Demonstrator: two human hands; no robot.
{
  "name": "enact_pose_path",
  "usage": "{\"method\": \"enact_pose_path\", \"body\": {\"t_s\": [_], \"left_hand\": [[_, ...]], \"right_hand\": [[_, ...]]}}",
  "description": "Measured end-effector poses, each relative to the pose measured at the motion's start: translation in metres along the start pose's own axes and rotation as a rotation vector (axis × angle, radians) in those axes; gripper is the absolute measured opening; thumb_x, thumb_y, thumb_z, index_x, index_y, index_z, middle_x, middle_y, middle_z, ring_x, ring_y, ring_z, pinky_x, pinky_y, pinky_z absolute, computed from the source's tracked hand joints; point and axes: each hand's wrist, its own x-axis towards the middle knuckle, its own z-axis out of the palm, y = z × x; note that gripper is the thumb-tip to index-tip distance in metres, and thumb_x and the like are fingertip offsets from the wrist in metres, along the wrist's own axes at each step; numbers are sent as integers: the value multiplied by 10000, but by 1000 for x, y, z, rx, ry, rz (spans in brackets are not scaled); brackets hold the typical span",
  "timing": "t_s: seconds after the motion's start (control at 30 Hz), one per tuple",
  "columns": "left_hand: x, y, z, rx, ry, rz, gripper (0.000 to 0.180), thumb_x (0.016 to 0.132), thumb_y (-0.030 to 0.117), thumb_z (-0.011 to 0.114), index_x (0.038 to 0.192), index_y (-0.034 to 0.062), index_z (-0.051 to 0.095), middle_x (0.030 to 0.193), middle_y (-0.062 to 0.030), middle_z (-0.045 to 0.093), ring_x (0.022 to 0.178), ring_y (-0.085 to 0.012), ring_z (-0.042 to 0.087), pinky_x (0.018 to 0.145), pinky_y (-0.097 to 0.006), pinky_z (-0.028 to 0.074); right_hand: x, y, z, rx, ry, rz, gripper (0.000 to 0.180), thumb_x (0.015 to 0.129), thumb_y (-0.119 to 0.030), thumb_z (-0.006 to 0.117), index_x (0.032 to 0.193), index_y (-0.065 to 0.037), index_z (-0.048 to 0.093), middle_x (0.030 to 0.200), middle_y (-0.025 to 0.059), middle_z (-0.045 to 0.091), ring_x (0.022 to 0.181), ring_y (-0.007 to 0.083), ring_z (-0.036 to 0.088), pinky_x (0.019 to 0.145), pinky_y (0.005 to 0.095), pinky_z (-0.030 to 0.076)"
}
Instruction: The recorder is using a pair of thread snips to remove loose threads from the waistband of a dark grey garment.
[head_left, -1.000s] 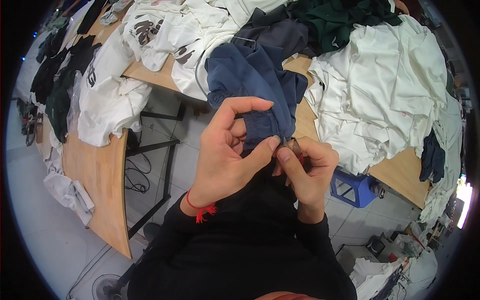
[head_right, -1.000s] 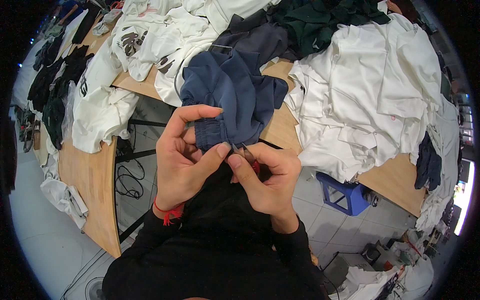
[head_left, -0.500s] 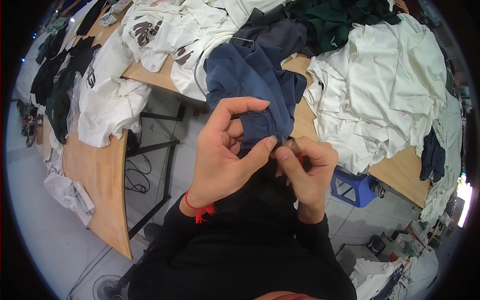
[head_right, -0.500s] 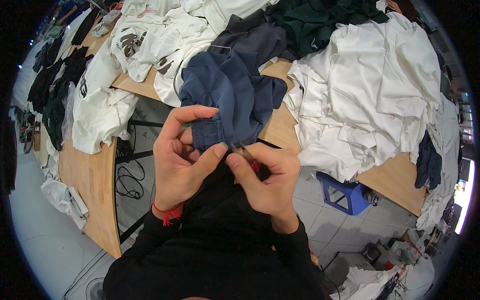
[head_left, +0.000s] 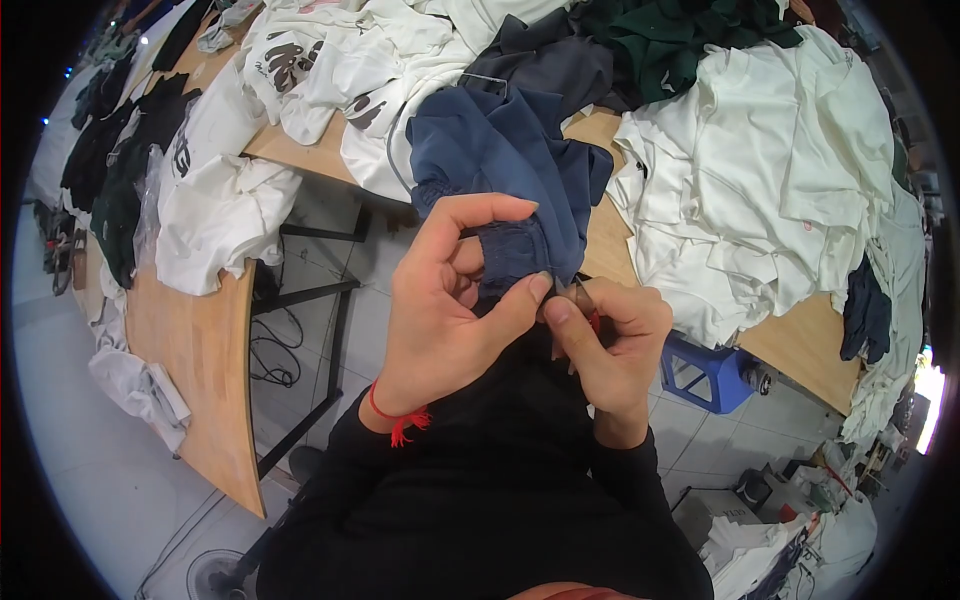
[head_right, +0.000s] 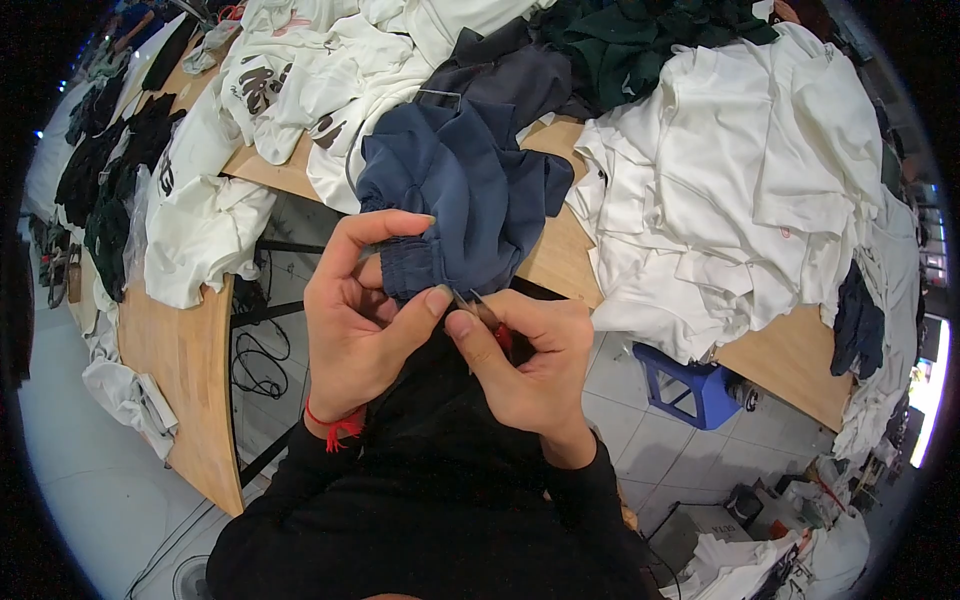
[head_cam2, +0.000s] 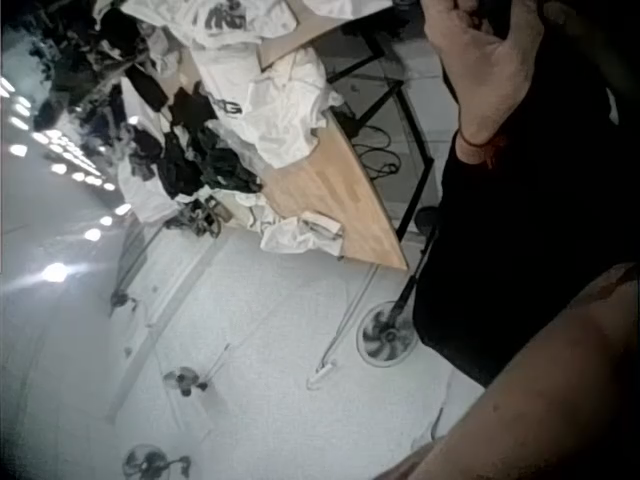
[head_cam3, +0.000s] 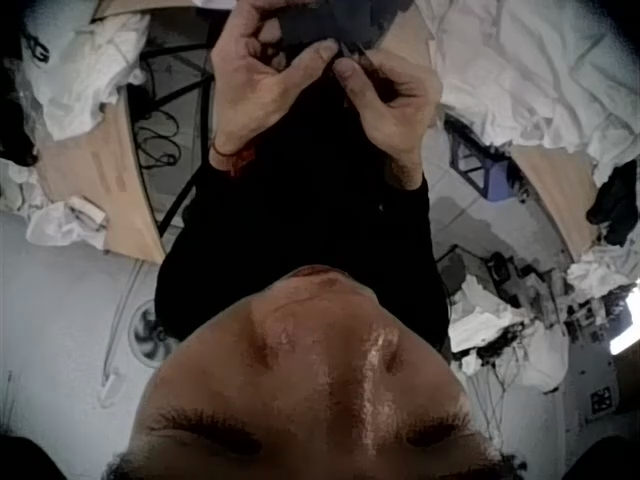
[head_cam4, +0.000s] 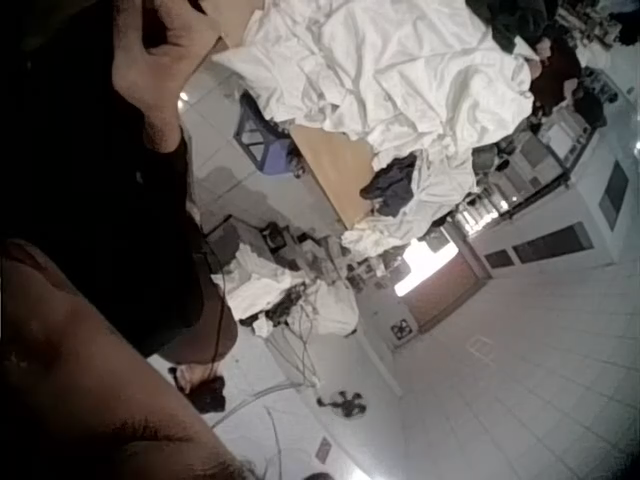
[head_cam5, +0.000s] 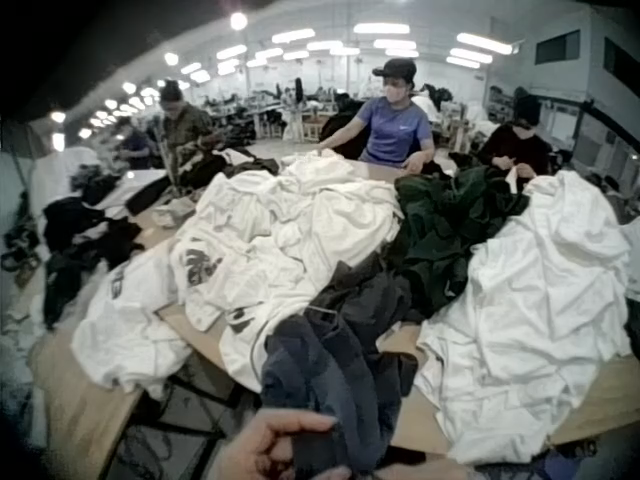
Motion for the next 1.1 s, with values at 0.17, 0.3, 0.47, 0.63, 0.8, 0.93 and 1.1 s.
{"method": "enact_pose_path", "body": {"t_s": [0.17,0.3,0.47,0.63,0.8,0.93,1.1], "left_hand": [[1,3,7,-48,27,-1,544,922,-133,724,1411,-9,520,959,-2,701,888,-6,626,762,-161,473],[-1,1,1,3,8,-11,546,924,-138,720,1414,-12,514,1002,-27,722,928,-21,651,790,-170,490],[1,1,7,-62,3,2,540,922,-135,723,1406,-12,519,1002,-32,732,928,-22,660,778,-165,484],[0,-6,-1,65,39,35,509,906,-86,770,1364,25,578,782,115,500,689,55,391,603,-154,274],[0,-11,-1,93,72,70,496,891,-51,801,1341,47,615,742,142,400,641,44,290,564,-182,203],[-1,-15,-3,172,79,120,503,878,-31,821,1336,55,634,716,136,373,619,37,272,545,-202,185],[-2,-16,2,202,81,163,510,872,-39,820,1339,46,631,689,123,360,607,29,280,539,-206,194]], "right_hand": [[1,0,0,5,24,19,148,961,-22,777,829,32,739,610,-11,614,554,28,514,506,215,343],[2,-2,0,33,55,30,132,955,-12,779,833,23,741,614,-12,612,554,27,507,505,218,335],[1,-6,-3,-3,0,35,152,976,-15,753,832,33,735,637,-4,641,559,32,543,505,213,356],[0,0,-7,107,145,44,123,1019,-36,715,930,45,743,715,29,668,599,52,598,527,212,410],[2,3,6,50,257,-135,98,962,-3,793,1031,11,725,834,31,685,635,43,565,568,206,416],[4,10,11,-117,228,-281,217,882,55,853,1030,-7,707,898,48,682,643,52,531,579,212,408],[6,9,13,-234,242,-318,189,905,38,829,1011,-8,679,908,73,669,664,92,553,586,233,419]]}}
